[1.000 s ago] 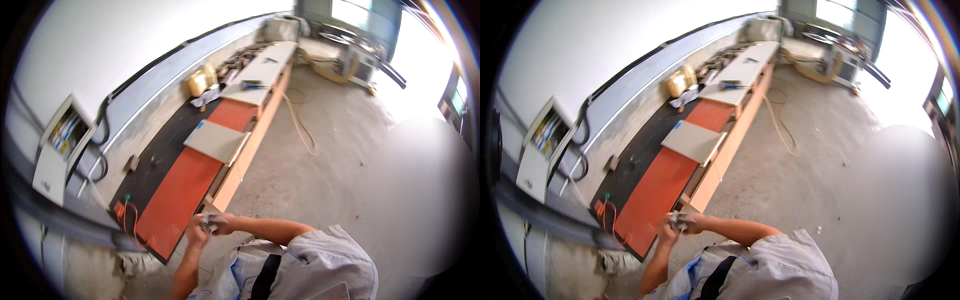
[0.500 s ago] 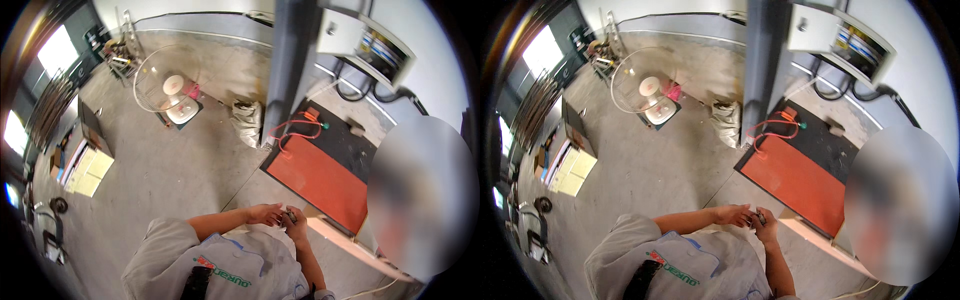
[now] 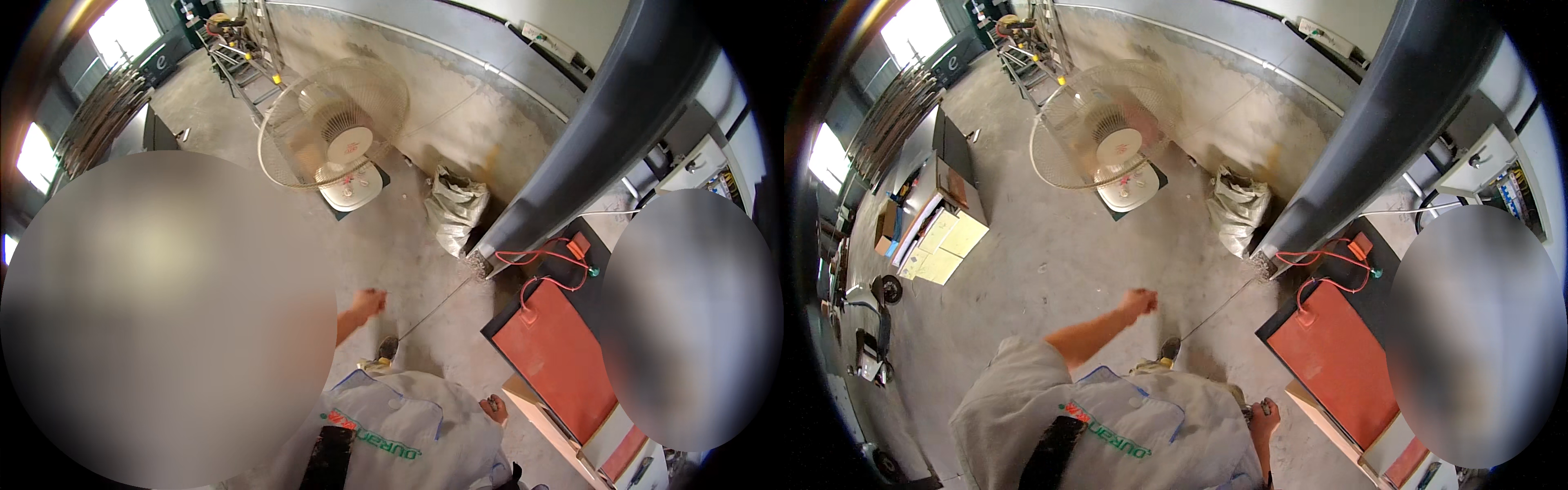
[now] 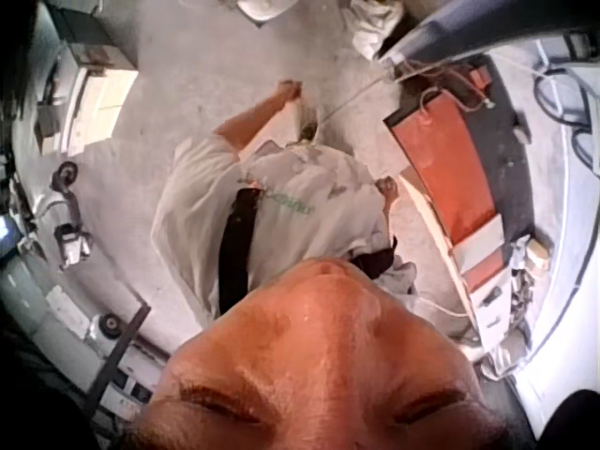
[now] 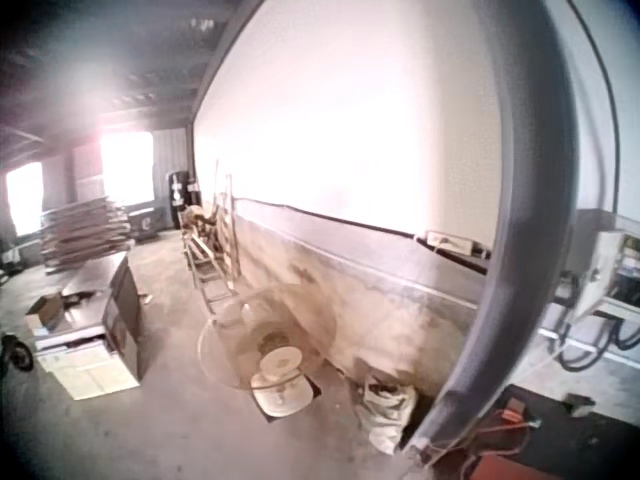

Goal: The person applies a white edge band to a rectangular board using a hot glue gun. They align the band, apply glue, and press it down, then use a cloth to smooth the surface and remove excess adhesive. The person also handles a small wooden block and a white plastic bottle during the process.

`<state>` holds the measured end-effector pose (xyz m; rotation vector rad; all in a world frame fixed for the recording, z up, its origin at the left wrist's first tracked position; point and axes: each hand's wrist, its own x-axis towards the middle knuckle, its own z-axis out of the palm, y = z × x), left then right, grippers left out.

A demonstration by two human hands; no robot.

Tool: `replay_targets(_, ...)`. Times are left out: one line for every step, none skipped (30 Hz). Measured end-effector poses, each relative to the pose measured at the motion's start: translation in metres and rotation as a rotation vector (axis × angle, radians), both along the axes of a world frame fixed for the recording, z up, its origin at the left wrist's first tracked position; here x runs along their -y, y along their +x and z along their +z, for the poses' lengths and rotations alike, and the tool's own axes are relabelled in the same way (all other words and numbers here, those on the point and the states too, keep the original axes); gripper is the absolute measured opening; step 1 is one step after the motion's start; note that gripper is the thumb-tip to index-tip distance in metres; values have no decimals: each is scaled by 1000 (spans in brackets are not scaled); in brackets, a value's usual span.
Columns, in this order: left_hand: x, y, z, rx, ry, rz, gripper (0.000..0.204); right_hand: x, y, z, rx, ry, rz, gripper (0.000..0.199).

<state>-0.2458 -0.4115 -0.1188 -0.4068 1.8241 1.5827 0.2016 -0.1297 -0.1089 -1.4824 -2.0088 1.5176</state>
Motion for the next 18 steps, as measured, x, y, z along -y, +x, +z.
replay_targets(10, -41, -27, -74, -58, -20, 24, 2, -5, -4, 32, 52, 56, 46)
replay_targets(-13, -75, -13, -130, -53, 17, 23, 0, 4, -18, 57, 77, 55, 47)
replay_targets(-21, -108, -14, -157, -31, 100, 23, -6, 18, -43, 74, 97, 73, 48)
replay_targets(-25, -139, -21, -189, -10, 188, 22, -13, 26, -57, 84, 116, 97, 49)
replay_targets(-23, -171, -32, -211, 0, 276, 21, -22, 20, -57, 79, 124, 95, 48)
replay_targets(-22, -195, -44, -230, 8, 358, 21, -29, 18, -54, 76, 131, 88, 47)
replay_targets(-28, -213, -48, -242, -58, 385, 25, -35, 13, -50, 72, 137, 68, 46)
replay_targets(-33, -229, -53, -255, -124, 411, 29, -44, 9, -44, -3, -18, -92, 44)
replay_targets(-36, -250, -55, -274, -194, 437, 33, -53, 1, -36, -85, -179, -253, 43)
replay_targets(-31, -274, -56, -350, -283, 418, 36, -60, -9, -26, -82, -209, -289, 42)
replay_targets(-24, -297, -58, -419, -375, 398, 38, -67, -22, -14, -80, -237, -322, 42)
replay_targets(-21, -315, -59, -483, -464, 364, 41, -71, -31, 0, 9, -122, -246, 42)
replay_targets(-30, -329, -55, -546, -595, 226, 43, -68, -42, 28, 170, 3, -257, 41)
replay_targets(-42, -343, -47, -613, -713, 76, 46, -67, -41, 44, 202, 11, -327, 41)
replay_targets(-51, -358, -45, -533, -709, 95, 41, -67, -27, 40, 171, 27, -362, 42)
replay_targets(-57, -375, -46, -454, -709, 118, 37, -63, -14, 35, 138, 48, -413, 42)
replay_targets(-74, -396, -45, -503, -748, 40, 37, -58, -1, 26, 99, 12, -480, 43)
replay_targets(-86, -416, -47, -608, -801, -80, 36, -48, 9, 25, 47, -3, -576, 43)
